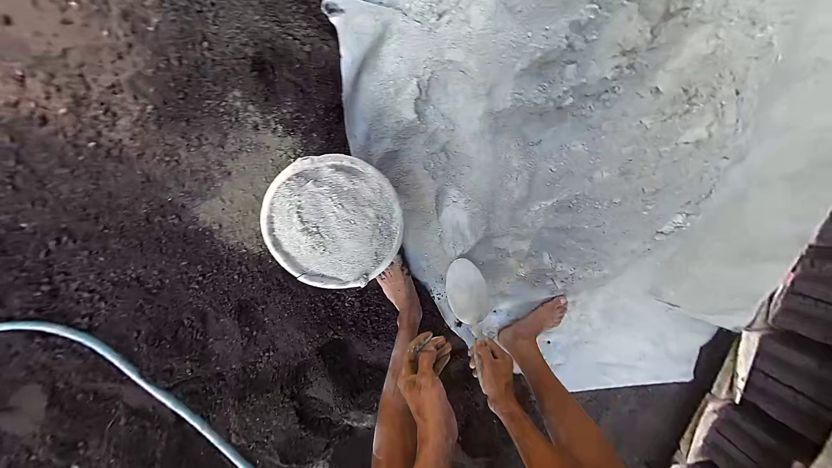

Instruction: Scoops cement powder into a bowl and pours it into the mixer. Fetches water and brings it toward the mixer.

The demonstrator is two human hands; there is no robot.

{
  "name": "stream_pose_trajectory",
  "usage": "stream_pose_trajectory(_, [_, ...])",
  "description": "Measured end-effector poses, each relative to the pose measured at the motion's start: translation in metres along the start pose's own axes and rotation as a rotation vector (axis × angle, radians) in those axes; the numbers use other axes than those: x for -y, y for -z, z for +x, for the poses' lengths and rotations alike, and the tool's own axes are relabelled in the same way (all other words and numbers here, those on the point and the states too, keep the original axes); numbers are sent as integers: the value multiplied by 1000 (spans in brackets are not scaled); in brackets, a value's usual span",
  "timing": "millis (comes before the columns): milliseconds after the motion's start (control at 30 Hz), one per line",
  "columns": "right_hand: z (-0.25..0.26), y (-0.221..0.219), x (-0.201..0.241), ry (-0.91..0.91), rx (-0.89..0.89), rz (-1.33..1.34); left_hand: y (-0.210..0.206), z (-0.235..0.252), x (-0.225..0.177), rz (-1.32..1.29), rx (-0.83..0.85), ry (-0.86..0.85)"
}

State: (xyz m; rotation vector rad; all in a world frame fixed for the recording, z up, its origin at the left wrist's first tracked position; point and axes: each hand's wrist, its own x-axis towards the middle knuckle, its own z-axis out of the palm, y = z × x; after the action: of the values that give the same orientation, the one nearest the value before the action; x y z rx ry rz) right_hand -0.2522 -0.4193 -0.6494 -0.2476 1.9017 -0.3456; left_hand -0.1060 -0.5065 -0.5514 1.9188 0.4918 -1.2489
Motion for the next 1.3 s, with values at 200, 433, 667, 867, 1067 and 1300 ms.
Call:
stream_pose_trajectory(200, [49,-17,-39,27,3,88,-2,-4,9,80,11,11])
stream_pose_trajectory(433, [73,-10,-5,43,-59,239,-2,-7,1,136,39,6])
stream_pose_trajectory(667, [104,-14,42,240,-144,76,0,-6,8,144,79,-2])
stream_pose_trajectory(867, [28,-4,86,507,-132,-75,2,-8,3,102,52,-8])
stream_pose_trajectory(1067, [-24,-51,145,851,-29,-332,7,-6,-5,-20,19,-23])
stream_pose_trajectory(1300, [-44,-136,191,979,15,-850,15,-7,-5,-150,-60,-15])
